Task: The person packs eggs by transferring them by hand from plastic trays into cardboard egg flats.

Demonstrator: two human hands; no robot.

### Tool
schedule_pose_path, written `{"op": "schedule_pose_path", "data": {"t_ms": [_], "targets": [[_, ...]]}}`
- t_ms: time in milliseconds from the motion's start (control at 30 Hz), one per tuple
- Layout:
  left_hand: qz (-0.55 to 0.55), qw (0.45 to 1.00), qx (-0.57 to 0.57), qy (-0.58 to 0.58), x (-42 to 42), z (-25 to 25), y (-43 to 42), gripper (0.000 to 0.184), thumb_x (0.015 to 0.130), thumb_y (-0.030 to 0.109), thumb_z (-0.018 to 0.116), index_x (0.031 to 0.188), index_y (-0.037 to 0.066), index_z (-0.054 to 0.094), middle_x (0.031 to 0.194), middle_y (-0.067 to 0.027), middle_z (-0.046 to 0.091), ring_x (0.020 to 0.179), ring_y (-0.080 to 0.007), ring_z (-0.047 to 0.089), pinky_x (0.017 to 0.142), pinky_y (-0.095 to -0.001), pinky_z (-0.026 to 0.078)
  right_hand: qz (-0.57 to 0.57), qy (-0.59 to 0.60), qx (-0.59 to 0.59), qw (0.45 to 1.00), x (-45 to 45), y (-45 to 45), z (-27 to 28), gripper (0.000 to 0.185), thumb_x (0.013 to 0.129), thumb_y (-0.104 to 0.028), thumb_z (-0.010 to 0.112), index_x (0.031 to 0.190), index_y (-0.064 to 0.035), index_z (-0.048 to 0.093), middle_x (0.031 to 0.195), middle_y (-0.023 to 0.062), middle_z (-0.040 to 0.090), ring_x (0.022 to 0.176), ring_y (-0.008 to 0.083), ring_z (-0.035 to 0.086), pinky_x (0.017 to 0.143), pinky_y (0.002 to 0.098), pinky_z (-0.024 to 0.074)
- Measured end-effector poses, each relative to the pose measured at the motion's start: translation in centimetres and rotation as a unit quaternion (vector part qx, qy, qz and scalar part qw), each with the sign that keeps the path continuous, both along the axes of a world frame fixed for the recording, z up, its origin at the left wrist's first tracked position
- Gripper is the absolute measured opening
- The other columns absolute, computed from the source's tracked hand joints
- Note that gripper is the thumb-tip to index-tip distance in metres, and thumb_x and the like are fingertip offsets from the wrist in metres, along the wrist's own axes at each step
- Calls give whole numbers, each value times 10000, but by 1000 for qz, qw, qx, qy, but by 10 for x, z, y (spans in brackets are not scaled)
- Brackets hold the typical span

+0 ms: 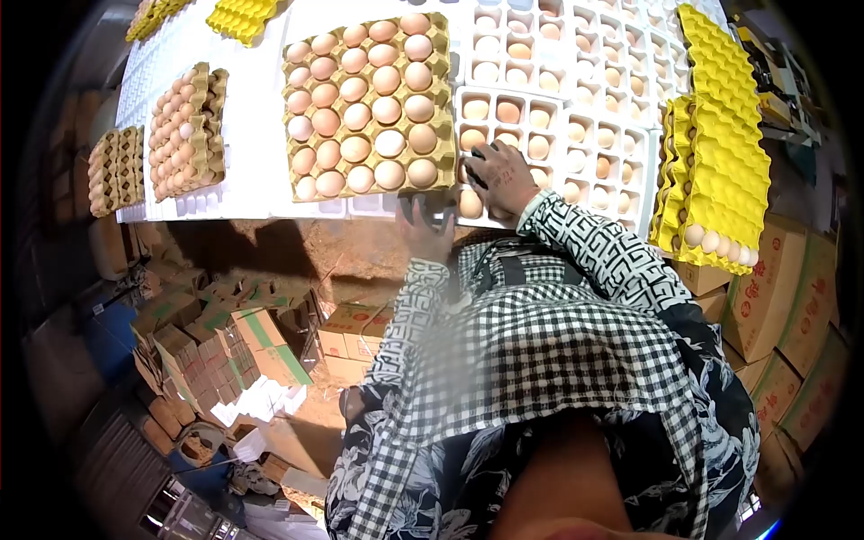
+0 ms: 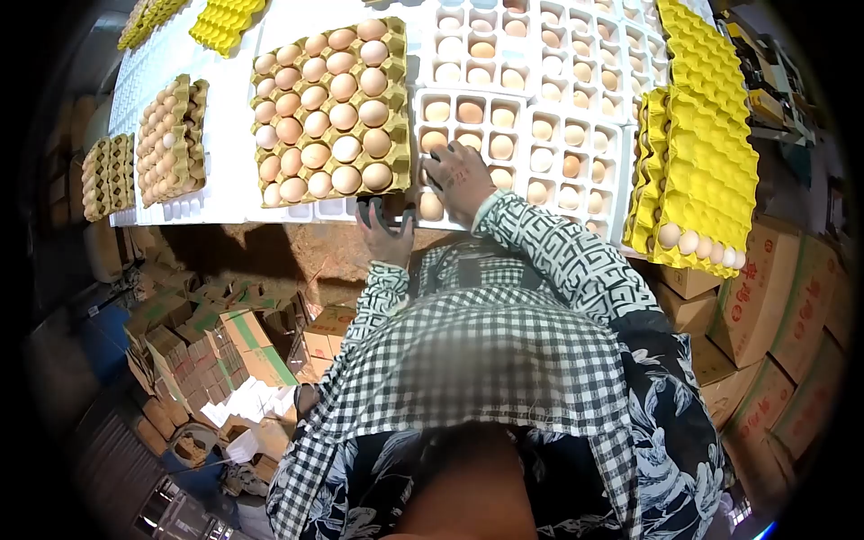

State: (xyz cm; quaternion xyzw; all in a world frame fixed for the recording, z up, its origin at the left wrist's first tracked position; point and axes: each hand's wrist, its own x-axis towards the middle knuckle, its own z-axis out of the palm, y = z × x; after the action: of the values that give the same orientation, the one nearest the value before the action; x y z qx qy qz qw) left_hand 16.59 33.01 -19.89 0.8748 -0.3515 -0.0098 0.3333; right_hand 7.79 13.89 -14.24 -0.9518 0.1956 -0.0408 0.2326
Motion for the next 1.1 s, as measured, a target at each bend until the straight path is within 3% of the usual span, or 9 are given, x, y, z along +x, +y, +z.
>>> {"op": "schedule_pose_path", "data": {"t_ms": [167,333,433,533,633,733,900,1033,1100], "targets": [[-102,980,99,-142,10,-10,21,498,718,406,755,1092,110,612,1222,-231,504,1213,-462,423,1008,-613,348,68,-39,-16,997,-25,-1,-15,210,821,-237,641,972,-91,638,1202,156,534,1007,325,544,855,455,450],[-92,993,62,-43,-2,57,-11,512,712,432,791,1111,140,659,1235,-217,526,1239,-450,416,1067,-598,294,-3,-90,43,995,-25,5,16,351,830,-262,649,1154,-140,600,1193,134,557,1078,304,550,887,439,450],[-26,954,292,58,-21,52,-33,559,771,528,711,1150,124,633,1336,-263,485,1317,-461,362,1118,-590,252,-7,-152,134,979,-56,-6,51,302,829,-262,675,1095,-120,646,1128,107,604,1069,292,581,896,428,470],[-35,977,204,-42,-19,12,-34,604,675,444,728,1123,55,616,1147,-254,531,1103,-442,489,977,-554,382,-29,-184,162,969,-126,-37,86,304,823,-238,718,1092,-105,669,1118,113,639,1095,307,583,936,433,477],[-54,943,222,241,10,1,-36,577,724,477,699,1162,103,667,991,-219,641,979,-414,559,920,-545,394,-146,-233,123,953,-231,-78,144,315,817,-213,715,1109,-102,669,1134,131,622,1072,310,587,938,430,478],[-67,916,391,55,-33,54,-73,519,847,504,587,1178,111,663,1168,-189,642,1076,-408,571,1002,-573,344,-321,-129,30,938,-324,-108,172,447,755,-205,737,1180,-108,640,1246,138,557,1146,314,532,1004,438,419],[12,895,444,45,-62,66,-97,574,879,547,533,1174,68,650,1310,-342,500,1251,-546,408,1070,-621,275,-177,90,-114,973,-374,-117,137,530,694,-226,803,1179,-138,610,1396,129,447,1295,428,380,1097,581,288],[-142,948,283,23,-104,122,-122,459,795,395,689,1082,36,699,1096,-226,650,1024,-377,614,946,-449,458,-173,-23,-38,984,-388,-124,139,532,670,-120,790,1174,-109,618,1329,124,532,1290,391,451,1092,534,347],[-253,957,65,124,-147,125,-145,551,809,287,719,1253,-10,582,1253,-235,587,1193,-376,540,1011,-454,418,-304,-225,294,878,-378,-125,138,552,693,-45,743,1225,-60,597,1273,142,576,1202,334,557,1020,439,453]]}}
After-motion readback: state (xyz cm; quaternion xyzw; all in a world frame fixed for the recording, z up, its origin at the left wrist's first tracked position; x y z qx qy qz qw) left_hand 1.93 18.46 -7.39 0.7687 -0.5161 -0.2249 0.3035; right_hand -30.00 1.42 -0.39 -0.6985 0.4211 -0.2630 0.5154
